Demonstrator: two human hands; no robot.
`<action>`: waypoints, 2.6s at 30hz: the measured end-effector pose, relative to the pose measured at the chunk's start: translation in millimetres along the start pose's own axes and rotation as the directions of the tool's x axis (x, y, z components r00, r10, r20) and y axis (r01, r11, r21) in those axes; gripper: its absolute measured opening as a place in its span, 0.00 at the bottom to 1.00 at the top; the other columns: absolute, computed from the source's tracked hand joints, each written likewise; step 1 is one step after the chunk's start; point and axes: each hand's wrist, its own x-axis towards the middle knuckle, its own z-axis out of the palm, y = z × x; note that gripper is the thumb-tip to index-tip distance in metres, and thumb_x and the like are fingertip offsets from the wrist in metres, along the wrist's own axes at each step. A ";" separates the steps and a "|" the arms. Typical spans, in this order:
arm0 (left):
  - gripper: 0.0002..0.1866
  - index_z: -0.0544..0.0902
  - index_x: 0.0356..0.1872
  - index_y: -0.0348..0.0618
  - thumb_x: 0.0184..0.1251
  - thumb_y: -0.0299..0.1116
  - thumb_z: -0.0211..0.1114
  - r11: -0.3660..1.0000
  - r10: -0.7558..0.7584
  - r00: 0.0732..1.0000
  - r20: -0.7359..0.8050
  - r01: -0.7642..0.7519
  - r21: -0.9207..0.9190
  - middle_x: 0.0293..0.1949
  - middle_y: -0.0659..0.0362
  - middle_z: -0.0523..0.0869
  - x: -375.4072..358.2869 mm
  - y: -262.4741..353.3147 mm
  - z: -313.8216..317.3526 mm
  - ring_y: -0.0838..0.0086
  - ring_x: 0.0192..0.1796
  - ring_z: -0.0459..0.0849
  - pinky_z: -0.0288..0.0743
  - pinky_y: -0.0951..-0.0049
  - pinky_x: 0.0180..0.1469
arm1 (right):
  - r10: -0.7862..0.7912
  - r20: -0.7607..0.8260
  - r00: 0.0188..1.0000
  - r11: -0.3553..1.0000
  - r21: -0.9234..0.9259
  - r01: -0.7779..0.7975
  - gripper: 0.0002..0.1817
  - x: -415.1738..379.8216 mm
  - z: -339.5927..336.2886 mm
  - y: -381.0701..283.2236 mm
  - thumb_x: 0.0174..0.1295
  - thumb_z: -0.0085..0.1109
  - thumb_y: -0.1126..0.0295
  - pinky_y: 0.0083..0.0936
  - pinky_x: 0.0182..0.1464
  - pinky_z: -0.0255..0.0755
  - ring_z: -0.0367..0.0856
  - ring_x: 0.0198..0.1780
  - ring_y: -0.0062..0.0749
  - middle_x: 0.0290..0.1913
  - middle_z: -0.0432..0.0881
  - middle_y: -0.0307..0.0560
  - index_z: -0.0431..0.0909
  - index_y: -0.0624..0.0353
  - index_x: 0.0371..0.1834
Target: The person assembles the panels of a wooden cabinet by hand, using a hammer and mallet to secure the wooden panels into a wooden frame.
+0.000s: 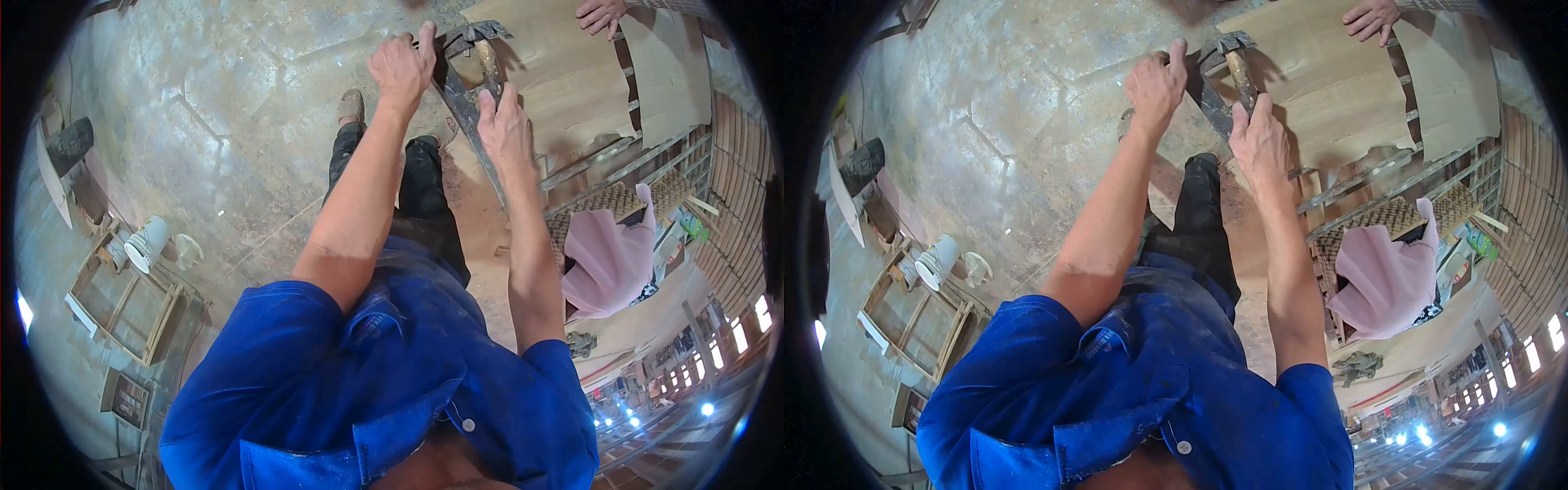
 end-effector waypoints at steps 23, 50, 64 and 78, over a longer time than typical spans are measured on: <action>0.33 0.89 0.37 0.38 0.79 0.52 0.39 0.982 -0.187 0.965 0.186 0.183 0.042 0.39 0.38 0.88 19.9 29.6 14.1 0.41 0.46 0.86 0.77 0.47 0.53 | -0.242 -0.385 0.891 0.960 0.037 0.277 0.22 0.2 -22.0 -16.8 0.70 0.54 0.53 0.49 0.37 0.75 0.82 0.38 0.64 0.36 0.83 0.67 0.69 0.66 0.44; 0.32 0.88 0.35 0.38 0.78 0.53 0.41 0.995 -0.091 0.991 0.103 0.094 -0.019 0.36 0.37 0.87 18.8 19.1 25.6 0.40 0.42 0.86 0.77 0.45 0.49 | -0.157 -0.367 0.917 0.970 0.120 0.214 0.23 -0.9 -5.2 -1.3 0.71 0.51 0.51 0.55 0.45 0.74 0.82 0.43 0.68 0.36 0.84 0.68 0.71 0.65 0.47; 0.32 0.88 0.31 0.35 0.71 0.59 0.56 0.985 0.104 0.994 0.038 -0.098 -0.144 0.27 0.43 0.87 39.9 9.5 -81.2 0.48 0.34 0.86 0.77 0.53 0.40 | 0.145 -0.105 0.984 0.935 0.339 -0.102 0.19 -143.4 -40.7 100.7 0.77 0.45 0.57 0.27 0.20 0.69 0.73 0.18 0.27 0.20 0.73 0.42 0.73 0.65 0.50; 0.10 0.83 0.43 0.34 0.61 0.24 0.67 0.235 0.515 0.813 0.271 0.170 -0.957 0.26 0.71 0.76 76.0 136.5 -208.9 0.89 0.24 0.66 0.55 0.84 0.27 | 0.505 -0.095 0.858 0.707 0.616 -0.348 0.21 -213.1 92.2 119.9 0.71 0.51 0.53 0.45 0.43 0.72 0.83 0.39 0.52 0.33 0.81 0.56 0.74 0.63 0.49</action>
